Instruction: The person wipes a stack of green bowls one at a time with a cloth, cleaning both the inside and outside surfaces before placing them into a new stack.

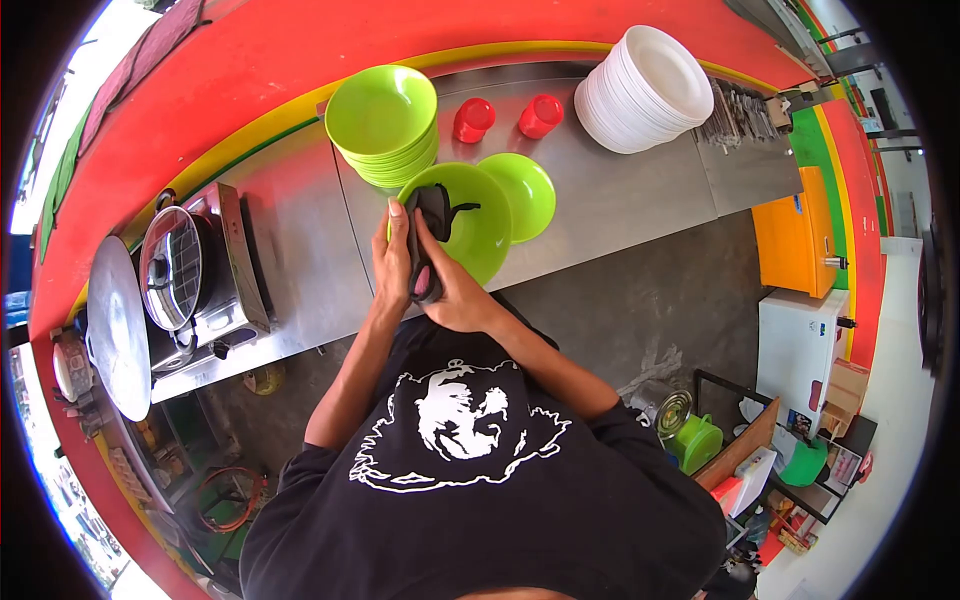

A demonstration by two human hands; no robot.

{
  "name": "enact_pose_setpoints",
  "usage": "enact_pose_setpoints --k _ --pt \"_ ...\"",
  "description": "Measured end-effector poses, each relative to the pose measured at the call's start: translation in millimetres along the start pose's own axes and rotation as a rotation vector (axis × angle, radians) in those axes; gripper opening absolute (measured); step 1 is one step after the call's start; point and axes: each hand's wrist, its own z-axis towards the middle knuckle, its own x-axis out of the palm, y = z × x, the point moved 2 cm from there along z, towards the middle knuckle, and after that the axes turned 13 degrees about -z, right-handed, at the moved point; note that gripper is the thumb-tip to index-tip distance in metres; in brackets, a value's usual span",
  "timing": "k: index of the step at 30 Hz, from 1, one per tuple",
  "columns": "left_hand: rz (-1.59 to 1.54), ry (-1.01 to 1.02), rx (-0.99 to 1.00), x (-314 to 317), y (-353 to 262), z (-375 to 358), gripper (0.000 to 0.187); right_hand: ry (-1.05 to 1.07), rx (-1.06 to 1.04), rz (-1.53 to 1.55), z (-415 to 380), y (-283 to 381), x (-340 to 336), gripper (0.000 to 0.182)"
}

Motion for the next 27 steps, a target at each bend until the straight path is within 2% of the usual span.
enact_pose_setpoints --k 2,3,6,7,10,11,15,17,18,20,21,24,25,27 --pt "0.043 0.023 -0.012 -16.1 -1.9 4.8 0.061 0.090 0.074 -0.086 -1.1 3.0 14.4 0.102" --pt "0.040 0.043 -0.043 -25.5 -4.4 5.5 0.061 0.210 0.201 -0.106 -1.7 18.4 12.9 0.102" --pt "0.122 0.079 -0.093 -27.9 -30.8 -5.2 0.062 0.199 -0.010 -0.603 -24.6 5.7 32.0 0.101" --pt "0.151 0.114 -0.101 -35.8 -33.1 -3.6 0.063 0.101 -0.118 -0.752 -31.8 4.6 31.0 0.095" --pt "0.203 0.164 -0.113 -44.6 -32.7 3.4 0.064 0.050 -0.167 -0.830 -41.4 -2.9 24.3 0.084" --pt "0.219 0.179 -0.138 -50.3 -31.1 8.5 0.064 -0.029 -0.188 -0.831 -41.3 -4.6 22.8 0.069" --pt "0.109 0.123 -0.179 -55.2 -19.6 14.4 0.061 -0.109 -0.167 -0.834 -36.1 0.8 19.1 0.059" --pt "-0.105 0.232 -0.183 -47.1 -25.7 6.8 0.057 -0.183 -0.192 -0.818 -32.8 3.1 20.6 0.055" --pt "-0.211 0.283 -0.196 -41.7 -26.2 -2.4 0.056 -0.196 -0.111 -0.725 -30.4 6.7 22.4 0.055" --pt "-0.104 0.233 -0.043 -31.3 -7.9 -18.9 0.055 -0.216 0.048 -0.535 -22.7 16.9 28.1 0.055" --pt "-0.051 0.209 0.040 -27.9 -3.7 -22.4 0.055 -0.259 0.050 -0.418 -20.3 15.9 33.8 0.059" --pt "-0.191 0.197 -0.062 -30.6 -7.1 -20.7 0.055 -0.262 0.021 -0.295 -15.7 17.4 42.0 0.064" --pt "-0.195 0.194 -0.126 -32.7 -11.9 -18.3 0.051 -0.173 0.019 -0.328 -18.5 16.5 40.6 0.072" --pt "-0.174 0.281 -0.224 -50.6 -18.4 -8.1 0.049 -0.088 -0.112 -0.556 -27.9 6.8 37.3 0.076"
